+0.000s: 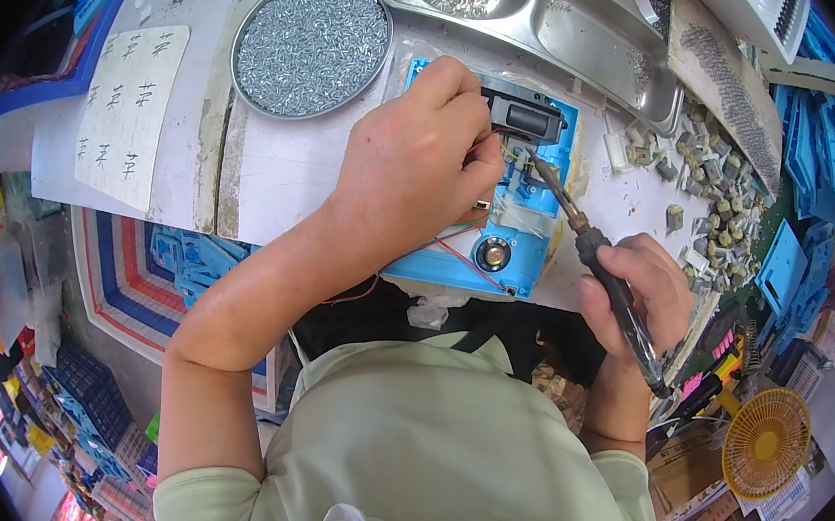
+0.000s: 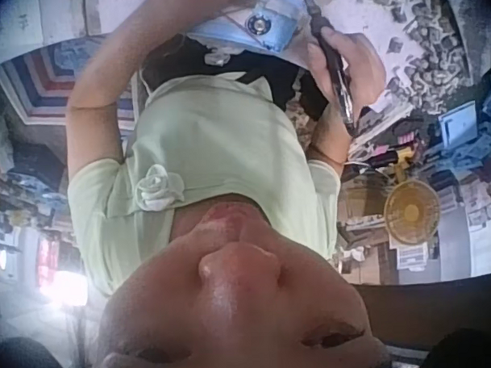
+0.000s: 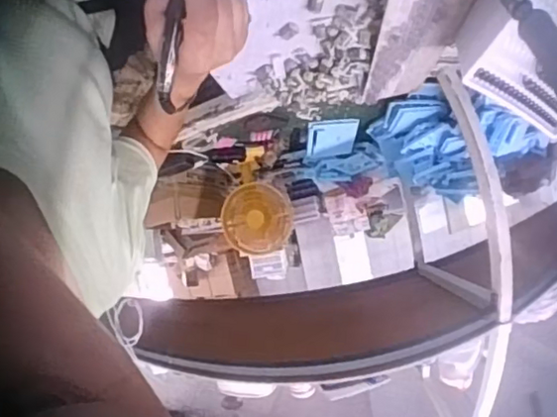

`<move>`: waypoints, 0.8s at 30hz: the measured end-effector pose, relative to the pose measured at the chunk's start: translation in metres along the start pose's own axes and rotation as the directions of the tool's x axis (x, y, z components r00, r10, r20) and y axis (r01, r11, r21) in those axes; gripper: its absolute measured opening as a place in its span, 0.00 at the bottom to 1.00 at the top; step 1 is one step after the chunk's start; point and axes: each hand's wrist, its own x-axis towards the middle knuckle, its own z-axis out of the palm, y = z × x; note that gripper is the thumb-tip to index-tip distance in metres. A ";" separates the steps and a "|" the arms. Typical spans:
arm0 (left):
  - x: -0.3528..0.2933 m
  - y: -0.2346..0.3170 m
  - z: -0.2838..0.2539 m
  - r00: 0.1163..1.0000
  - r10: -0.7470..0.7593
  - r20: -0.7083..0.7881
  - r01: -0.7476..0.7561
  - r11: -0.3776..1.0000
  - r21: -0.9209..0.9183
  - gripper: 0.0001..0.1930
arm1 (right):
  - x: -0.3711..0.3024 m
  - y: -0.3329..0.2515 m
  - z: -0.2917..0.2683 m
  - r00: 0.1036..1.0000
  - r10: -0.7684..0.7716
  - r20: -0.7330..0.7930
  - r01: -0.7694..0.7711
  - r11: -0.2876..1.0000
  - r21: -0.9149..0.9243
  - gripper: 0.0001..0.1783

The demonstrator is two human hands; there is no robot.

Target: Assembling components, soldering wires, and securing the casing of a blue electronic device.

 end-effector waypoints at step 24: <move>-0.012 0.026 -0.010 0.903 0.198 0.381 -0.198 0.979 -0.042 0.14 | -0.031 0.002 -0.017 0.979 0.130 -0.157 -0.123 0.991 0.048 0.22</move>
